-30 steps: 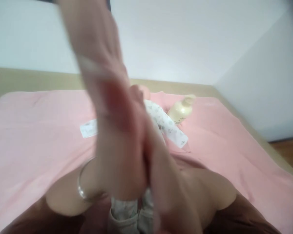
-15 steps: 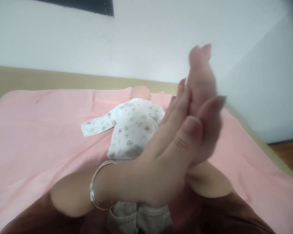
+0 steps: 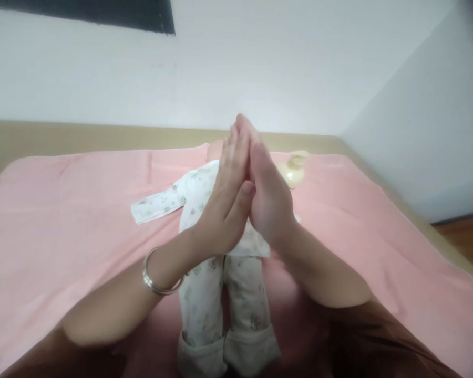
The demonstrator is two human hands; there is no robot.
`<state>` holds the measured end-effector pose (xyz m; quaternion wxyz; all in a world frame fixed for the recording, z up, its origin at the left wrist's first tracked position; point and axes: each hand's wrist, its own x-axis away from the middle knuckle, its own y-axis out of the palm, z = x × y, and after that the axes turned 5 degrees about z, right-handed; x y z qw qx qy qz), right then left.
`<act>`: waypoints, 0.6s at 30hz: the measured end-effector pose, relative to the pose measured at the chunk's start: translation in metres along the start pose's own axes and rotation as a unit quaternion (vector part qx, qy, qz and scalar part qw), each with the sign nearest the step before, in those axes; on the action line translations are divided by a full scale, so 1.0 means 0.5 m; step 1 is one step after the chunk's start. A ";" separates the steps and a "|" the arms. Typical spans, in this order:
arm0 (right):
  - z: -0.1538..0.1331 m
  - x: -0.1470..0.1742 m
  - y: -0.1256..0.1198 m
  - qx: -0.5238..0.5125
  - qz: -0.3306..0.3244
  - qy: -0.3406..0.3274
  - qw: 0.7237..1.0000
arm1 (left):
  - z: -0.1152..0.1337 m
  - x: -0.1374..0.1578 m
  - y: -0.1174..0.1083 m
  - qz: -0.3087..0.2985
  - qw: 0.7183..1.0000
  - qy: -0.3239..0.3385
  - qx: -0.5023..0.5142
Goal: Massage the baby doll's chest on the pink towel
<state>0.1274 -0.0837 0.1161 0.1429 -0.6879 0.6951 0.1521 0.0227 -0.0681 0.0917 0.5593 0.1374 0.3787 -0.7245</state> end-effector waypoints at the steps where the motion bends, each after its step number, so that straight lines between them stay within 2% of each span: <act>1: 0.022 -0.018 -0.009 0.007 0.016 0.015 1.000 | -0.029 0.002 0.008 -0.025 1.000 -0.005 0.002; 3: 0.071 -0.054 -0.024 0.052 0.045 0.045 0.997 | -0.088 0.000 0.016 -0.016 0.997 -0.060 -0.038; 5: 0.116 -0.078 -0.030 0.103 0.039 0.084 0.990 | -0.143 -0.004 0.018 -0.007 0.986 -0.137 -0.094; 7: 0.150 -0.086 -0.024 0.139 0.040 0.094 0.985 | -0.182 -0.006 0.016 0.010 0.972 -0.191 -0.139; 12: 0.185 -0.063 0.002 0.246 0.040 0.046 0.967 | -0.215 0.010 0.012 0.047 0.967 -0.198 -0.152; 18: 0.217 -0.048 -0.029 0.438 0.030 0.025 0.898 | -0.234 0.026 0.016 0.076 0.963 -0.210 -0.152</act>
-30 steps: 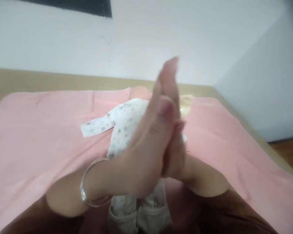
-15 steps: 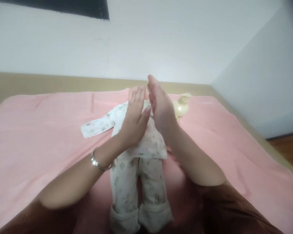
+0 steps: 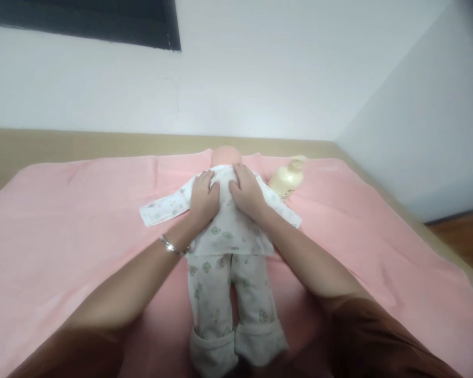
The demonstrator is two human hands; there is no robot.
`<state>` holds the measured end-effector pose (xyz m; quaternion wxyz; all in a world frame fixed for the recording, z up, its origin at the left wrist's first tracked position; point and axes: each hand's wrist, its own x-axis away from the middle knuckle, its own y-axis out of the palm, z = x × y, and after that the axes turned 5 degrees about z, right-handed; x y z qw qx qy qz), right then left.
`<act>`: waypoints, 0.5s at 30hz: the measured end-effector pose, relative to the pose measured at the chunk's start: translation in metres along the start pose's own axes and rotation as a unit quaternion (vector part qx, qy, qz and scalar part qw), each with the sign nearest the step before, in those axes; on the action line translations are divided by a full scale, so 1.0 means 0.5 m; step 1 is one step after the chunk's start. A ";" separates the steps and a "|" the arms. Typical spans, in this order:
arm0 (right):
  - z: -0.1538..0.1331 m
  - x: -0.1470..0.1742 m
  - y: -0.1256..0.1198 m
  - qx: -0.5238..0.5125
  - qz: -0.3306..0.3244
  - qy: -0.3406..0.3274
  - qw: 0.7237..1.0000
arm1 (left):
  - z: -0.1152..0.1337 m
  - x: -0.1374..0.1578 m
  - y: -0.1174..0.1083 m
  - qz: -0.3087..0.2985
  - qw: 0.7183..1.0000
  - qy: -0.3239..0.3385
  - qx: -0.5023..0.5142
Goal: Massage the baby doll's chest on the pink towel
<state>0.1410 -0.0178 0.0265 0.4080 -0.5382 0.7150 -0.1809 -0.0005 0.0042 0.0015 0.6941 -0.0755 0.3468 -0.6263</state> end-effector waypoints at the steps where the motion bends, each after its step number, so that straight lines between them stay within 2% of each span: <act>1: 0.006 0.002 0.000 0.023 -0.006 -0.001 1.000 | -0.003 -0.001 0.002 0.002 1.000 0.003 -0.002; 4: 0.010 0.015 0.002 0.074 -0.018 -0.005 0.997 | -0.009 -0.004 0.006 0.006 1.000 0.014 0.002; 7: -0.002 0.031 0.012 0.104 -0.010 -0.049 0.993 | -0.015 -0.005 0.007 0.014 1.000 0.018 0.012; 10: -0.007 0.035 0.019 0.102 -0.022 -0.093 0.990 | -0.021 -0.006 0.008 0.020 0.999 0.017 0.021; 15: 0.006 0.019 0.017 0.088 -0.052 -0.109 0.989 | -0.027 -0.008 0.009 0.019 0.999 0.022 0.024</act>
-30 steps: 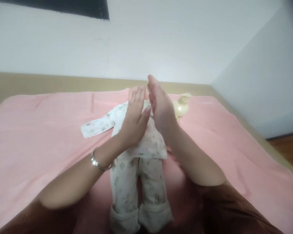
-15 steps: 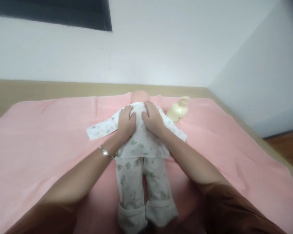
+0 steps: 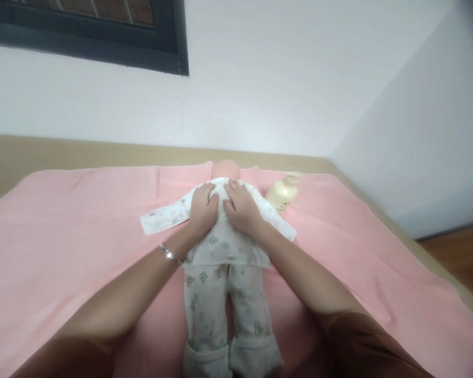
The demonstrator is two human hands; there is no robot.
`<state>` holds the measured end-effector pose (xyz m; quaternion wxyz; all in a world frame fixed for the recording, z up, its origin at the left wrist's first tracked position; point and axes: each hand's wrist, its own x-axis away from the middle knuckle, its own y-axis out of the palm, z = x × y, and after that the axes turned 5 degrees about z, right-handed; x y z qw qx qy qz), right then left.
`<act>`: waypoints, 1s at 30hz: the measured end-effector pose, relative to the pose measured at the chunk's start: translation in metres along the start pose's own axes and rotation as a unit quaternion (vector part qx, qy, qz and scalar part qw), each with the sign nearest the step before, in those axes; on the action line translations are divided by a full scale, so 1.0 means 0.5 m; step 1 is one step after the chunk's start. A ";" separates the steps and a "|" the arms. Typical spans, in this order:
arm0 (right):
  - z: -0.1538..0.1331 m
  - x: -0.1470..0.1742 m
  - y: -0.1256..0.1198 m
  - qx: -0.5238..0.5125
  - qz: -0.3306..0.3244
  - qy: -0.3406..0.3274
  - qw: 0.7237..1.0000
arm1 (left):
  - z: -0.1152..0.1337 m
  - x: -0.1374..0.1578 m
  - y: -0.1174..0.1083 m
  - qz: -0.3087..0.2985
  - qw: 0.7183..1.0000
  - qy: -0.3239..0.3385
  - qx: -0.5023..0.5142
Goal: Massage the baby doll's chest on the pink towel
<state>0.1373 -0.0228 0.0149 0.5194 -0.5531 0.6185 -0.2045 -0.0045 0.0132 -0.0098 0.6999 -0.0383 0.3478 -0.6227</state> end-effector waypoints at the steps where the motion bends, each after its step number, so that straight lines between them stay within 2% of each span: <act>1: 0.002 -0.001 0.000 -0.001 0.000 -0.001 1.000 | -0.001 0.000 0.000 0.000 1.000 0.000 -0.002; 30: 0.009 -0.004 0.008 0.001 0.020 -0.008 1.000 | 0.008 -0.005 -0.005 0.000 1.000 0.008 -0.004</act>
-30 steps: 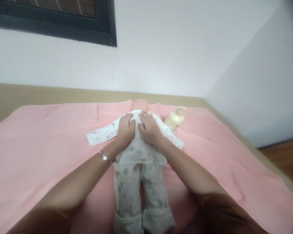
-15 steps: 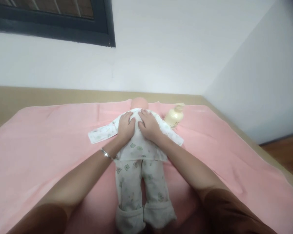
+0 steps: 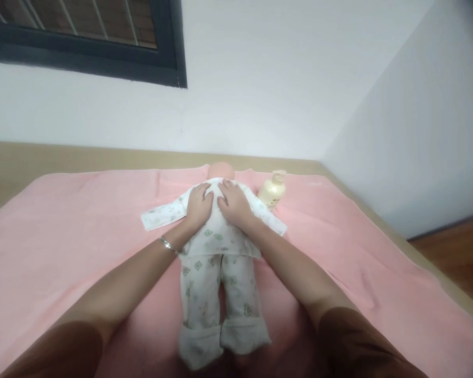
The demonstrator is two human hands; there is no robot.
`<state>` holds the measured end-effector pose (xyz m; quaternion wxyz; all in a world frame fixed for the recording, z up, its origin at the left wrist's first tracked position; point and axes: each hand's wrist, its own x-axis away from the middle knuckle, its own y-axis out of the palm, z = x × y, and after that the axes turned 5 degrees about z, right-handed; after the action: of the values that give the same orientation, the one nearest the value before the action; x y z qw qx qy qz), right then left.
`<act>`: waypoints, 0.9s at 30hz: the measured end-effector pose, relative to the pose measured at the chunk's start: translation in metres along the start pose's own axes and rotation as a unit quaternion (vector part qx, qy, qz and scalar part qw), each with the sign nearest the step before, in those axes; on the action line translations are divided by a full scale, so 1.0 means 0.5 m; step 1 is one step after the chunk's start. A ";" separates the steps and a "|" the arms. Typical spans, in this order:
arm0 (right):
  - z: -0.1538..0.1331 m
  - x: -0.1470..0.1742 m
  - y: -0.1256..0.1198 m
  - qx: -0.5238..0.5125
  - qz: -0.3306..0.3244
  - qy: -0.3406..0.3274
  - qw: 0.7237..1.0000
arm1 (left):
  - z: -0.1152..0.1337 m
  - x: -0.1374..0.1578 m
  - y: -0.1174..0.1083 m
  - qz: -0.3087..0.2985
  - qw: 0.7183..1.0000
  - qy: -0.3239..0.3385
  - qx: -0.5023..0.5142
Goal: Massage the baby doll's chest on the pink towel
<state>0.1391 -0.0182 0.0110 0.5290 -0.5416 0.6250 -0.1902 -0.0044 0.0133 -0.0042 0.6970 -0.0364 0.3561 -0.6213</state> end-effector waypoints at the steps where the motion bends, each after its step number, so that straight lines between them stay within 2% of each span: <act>1: 0.000 -0.001 0.000 0.001 0.000 -0.001 1.000 | -0.001 -0.001 0.000 0.001 1.000 0.000 0.002; 11: -0.001 -0.002 -0.002 0.001 -0.003 -0.004 1.000 | -0.002 -0.002 0.001 0.005 1.000 -0.004 0.007; 17: 0.000 0.002 0.002 -0.001 0.021 -0.007 1.000 | 0.006 0.001 -0.003 -0.005 1.000 -0.011 -0.002; 27: -0.001 0.002 0.000 0.008 0.011 -0.013 1.000 | 0.001 0.001 -0.001 -0.003 1.000 -0.008 0.004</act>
<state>0.1387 -0.0193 0.0109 0.5433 -0.5328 0.6228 -0.1817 -0.0046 0.0128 -0.0038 0.6980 -0.0397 0.3480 -0.6246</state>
